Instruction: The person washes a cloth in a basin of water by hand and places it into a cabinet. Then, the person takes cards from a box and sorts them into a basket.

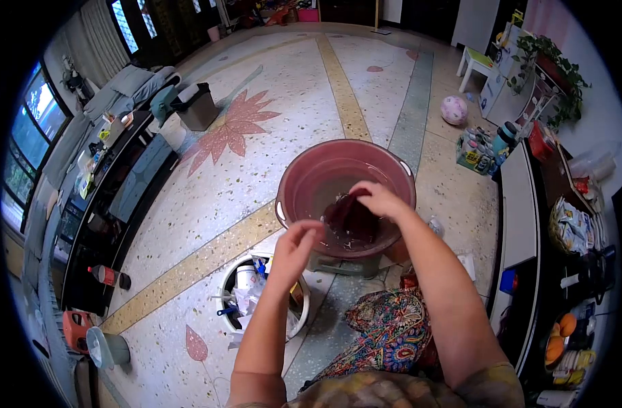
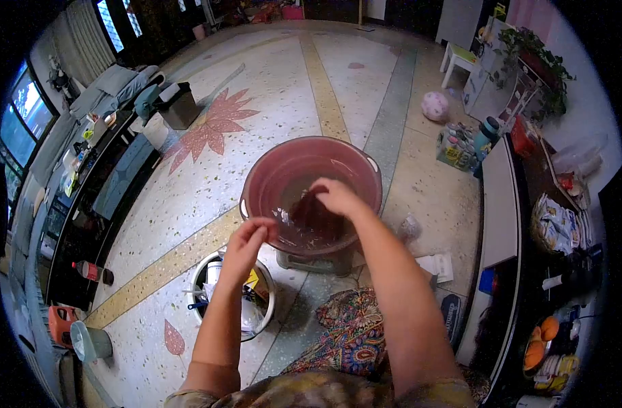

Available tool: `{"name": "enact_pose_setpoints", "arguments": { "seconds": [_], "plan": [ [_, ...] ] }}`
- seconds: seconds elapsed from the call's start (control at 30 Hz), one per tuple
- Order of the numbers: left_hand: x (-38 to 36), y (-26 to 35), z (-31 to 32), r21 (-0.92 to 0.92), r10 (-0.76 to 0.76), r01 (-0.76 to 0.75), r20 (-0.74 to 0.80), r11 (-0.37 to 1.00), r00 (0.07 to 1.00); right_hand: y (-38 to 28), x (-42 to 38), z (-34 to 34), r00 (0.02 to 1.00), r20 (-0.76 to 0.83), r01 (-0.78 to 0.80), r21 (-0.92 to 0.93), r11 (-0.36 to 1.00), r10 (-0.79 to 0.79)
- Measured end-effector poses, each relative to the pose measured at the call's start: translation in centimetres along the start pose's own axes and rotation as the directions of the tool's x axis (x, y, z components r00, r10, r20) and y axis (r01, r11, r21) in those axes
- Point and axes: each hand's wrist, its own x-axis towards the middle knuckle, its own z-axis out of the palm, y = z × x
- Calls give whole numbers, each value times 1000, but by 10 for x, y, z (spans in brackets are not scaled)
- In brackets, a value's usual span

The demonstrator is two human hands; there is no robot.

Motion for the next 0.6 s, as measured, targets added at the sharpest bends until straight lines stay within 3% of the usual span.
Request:
{"name": "enact_pose_setpoints", "arguments": {
  "seconds": [0.07,0.1,0.13,0.17,0.23,0.27,0.33,0.37,0.4,0.47,0.5,0.57,0.6],
  "plan": [
    [28,-11,-6,80,59,-58,-3,995,998,-42,-11,-19,998,-33,-47,204,978,55],
    [43,-18,-9,124,28,-22,-40,992,999,-44,-10,-23,994,-75,90,190,978,-77],
    [57,-26,-11,166,0,13,-78,986,997,-48,-11,-28,993,-86,93,190,977,-78],
    [72,-37,-12,168,6,6,-69,986,998,-60,-16,-35,995,-82,79,334,939,-55],
    [97,-61,-17,379,-24,56,-88,924,996,-73,-21,-43,994,-88,106,584,805,-68],
    [106,-72,-16,382,-21,52,-84,923,996,-75,-22,-46,993,-93,111,584,804,-69],
    [128,-96,-9,418,104,-118,57,901,993,-77,-22,-52,990,-124,139,761,634,-69],
    [137,-95,-2,418,258,-309,175,855,950,-80,-24,-54,994,-90,110,826,552,-64],
    [141,-96,1,418,260,-312,178,853,949,-83,-25,-56,993,-94,115,826,552,-65],
    [143,-89,8,412,26,-102,186,906,982,-85,-28,-58,993,-99,115,933,341,-65],
    [146,-88,8,415,25,-104,191,904,981,-81,-27,-59,992,-105,120,934,338,-64],
    [149,-85,6,158,-64,58,35,986,997,-72,-25,-64,982,-185,189,966,176,-39],
    [150,-80,5,163,-62,55,36,985,997,-69,-26,-67,981,-189,193,966,172,-41]
  ]
}}
